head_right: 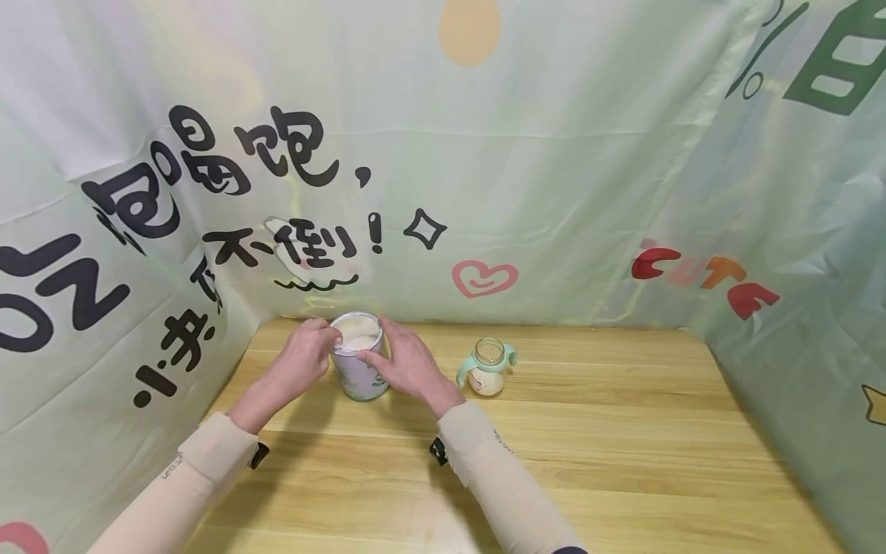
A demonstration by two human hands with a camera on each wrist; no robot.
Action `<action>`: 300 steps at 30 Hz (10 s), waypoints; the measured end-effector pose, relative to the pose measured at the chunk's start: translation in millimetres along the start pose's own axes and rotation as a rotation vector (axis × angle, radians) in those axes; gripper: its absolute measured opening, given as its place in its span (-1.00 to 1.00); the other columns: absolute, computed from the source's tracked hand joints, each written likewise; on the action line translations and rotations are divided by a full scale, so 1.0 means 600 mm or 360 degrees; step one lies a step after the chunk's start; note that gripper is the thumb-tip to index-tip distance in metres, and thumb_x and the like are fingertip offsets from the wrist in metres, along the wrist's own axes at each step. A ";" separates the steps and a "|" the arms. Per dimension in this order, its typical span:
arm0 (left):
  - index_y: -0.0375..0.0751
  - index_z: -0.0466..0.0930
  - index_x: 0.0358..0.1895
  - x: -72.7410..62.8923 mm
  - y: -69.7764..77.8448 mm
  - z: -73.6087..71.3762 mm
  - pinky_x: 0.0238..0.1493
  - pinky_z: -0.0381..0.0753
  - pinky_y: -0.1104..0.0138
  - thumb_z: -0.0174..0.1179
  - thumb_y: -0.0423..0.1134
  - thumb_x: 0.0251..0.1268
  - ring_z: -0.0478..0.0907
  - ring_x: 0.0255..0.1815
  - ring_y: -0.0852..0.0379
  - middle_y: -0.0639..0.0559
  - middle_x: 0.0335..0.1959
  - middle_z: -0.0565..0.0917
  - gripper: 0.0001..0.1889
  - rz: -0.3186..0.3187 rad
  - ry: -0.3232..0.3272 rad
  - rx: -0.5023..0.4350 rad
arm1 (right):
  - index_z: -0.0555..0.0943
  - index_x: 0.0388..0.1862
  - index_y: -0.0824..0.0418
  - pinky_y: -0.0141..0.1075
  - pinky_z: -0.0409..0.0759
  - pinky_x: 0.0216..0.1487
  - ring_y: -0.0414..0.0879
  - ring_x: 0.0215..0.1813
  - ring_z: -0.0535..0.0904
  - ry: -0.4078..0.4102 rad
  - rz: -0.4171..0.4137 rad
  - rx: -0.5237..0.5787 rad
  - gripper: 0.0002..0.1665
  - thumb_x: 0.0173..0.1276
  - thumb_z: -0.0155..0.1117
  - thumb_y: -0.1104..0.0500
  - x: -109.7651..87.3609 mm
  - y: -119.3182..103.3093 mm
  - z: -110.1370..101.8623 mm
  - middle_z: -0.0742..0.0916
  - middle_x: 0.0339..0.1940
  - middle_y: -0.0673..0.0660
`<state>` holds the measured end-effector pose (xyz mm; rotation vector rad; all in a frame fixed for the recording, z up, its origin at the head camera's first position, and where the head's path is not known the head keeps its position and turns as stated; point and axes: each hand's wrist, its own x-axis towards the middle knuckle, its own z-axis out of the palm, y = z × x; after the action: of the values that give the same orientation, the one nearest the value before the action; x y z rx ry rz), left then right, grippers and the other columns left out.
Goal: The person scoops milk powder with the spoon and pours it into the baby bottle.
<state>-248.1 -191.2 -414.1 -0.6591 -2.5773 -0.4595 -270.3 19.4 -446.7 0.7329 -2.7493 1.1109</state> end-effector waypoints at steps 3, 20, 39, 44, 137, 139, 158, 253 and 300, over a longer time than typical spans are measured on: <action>-0.47 0.75 -0.31 0.001 0.000 0.000 -0.22 0.71 0.09 0.30 -0.62 0.23 0.56 -0.29 -0.13 -0.24 -0.36 0.69 -0.92 0.0008 0.0005 -0.0001 | 0.27 0.65 0.26 0.13 0.39 0.61 0.28 0.57 0.43 0.0011 -0.0019 -0.0009 -0.03 0.51 0.32 -0.24 0.001 0.001 0.002 0.49 0.57 0.34; -0.43 0.73 -0.17 0.001 -0.008 0.001 -0.05 0.70 -0.10 0.20 -0.40 0.52 0.69 -0.16 -0.27 -0.29 -0.25 0.78 -0.85 -0.0347 0.0202 -0.0235 | 0.27 0.66 0.24 0.13 0.40 0.60 0.27 0.57 0.43 0.0007 -0.0007 -0.0004 -0.02 0.50 0.32 -0.27 0.000 0.003 0.003 0.48 0.58 0.33; -0.46 0.76 -0.01 0.000 -0.033 -0.021 -0.49 0.56 0.52 0.15 -0.34 0.56 0.58 -0.46 0.29 -0.16 -0.37 0.78 -0.75 -0.1188 0.0262 -0.0994 | 0.28 0.66 0.23 0.14 0.42 0.59 0.29 0.55 0.45 0.0022 -0.0013 -0.0001 -0.03 0.50 0.31 -0.27 -0.001 0.003 0.002 0.51 0.55 0.36; -0.52 0.69 0.11 -0.003 -0.045 -0.024 -0.50 0.61 0.54 0.11 -0.33 0.60 0.64 -0.47 0.35 0.02 -0.44 0.76 -0.70 -0.1400 0.0232 -0.1289 | 0.28 0.66 0.23 0.14 0.42 0.59 0.28 0.55 0.45 0.0020 -0.0015 -0.0010 -0.03 0.50 0.30 -0.28 0.000 0.003 0.002 0.51 0.55 0.35; -0.43 0.62 0.24 0.099 0.088 0.027 -0.34 0.71 0.48 0.14 -0.33 0.62 0.64 -0.38 0.24 0.07 -0.38 0.72 -0.69 -0.1470 -0.0077 -0.2009 | 0.47 0.50 0.30 0.17 0.42 0.57 0.25 0.51 0.49 0.0396 0.0218 0.0003 -0.19 0.45 0.42 -0.12 -0.111 0.108 -0.154 0.61 0.46 0.29; -0.45 0.62 0.24 0.102 0.094 0.031 -0.34 0.71 0.48 0.14 -0.33 0.62 0.64 -0.39 0.25 0.07 -0.39 0.72 -0.69 -0.1453 -0.0077 -0.2024 | 0.47 0.49 0.30 0.16 0.44 0.56 0.24 0.50 0.50 0.0408 0.0225 0.0000 -0.20 0.45 0.43 -0.11 -0.115 0.112 -0.156 0.61 0.45 0.30; -0.50 0.66 0.14 0.114 0.137 0.071 -0.42 0.68 0.50 0.14 -0.39 0.59 0.65 -0.42 0.23 0.08 -0.45 0.72 -0.75 -0.1330 -0.0107 -0.2109 | 0.49 0.46 0.33 0.19 0.44 0.55 0.30 0.48 0.50 0.0451 0.0310 -0.0037 -0.20 0.40 0.47 -0.06 -0.146 0.139 -0.173 0.63 0.41 0.34; -0.48 0.79 -0.05 0.102 0.169 0.153 -0.24 0.77 0.45 0.22 -0.40 0.51 0.68 -0.38 0.30 -0.14 -0.35 0.81 -0.80 -0.0743 -0.0099 -0.1733 | 0.51 0.43 0.31 0.19 0.48 0.52 0.31 0.47 0.52 0.0389 0.0413 -0.0033 -0.23 0.40 0.50 -0.07 -0.160 0.190 -0.136 0.62 0.43 0.36; -0.36 0.80 0.03 0.084 0.165 0.155 -0.24 0.67 0.50 0.29 -0.36 0.50 0.74 -0.21 0.16 -0.27 -0.14 0.84 -0.80 -0.0487 -0.0034 -0.1449 | 0.48 0.49 0.28 0.21 0.43 0.56 0.32 0.53 0.45 0.0373 0.0438 0.0021 -0.18 0.40 0.50 -0.09 -0.161 0.191 -0.137 0.57 0.49 0.36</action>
<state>-267.2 -51.5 -448.2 -0.5217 -2.3989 -1.7747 -245.9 184.5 -483.4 0.2093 -2.6954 1.1764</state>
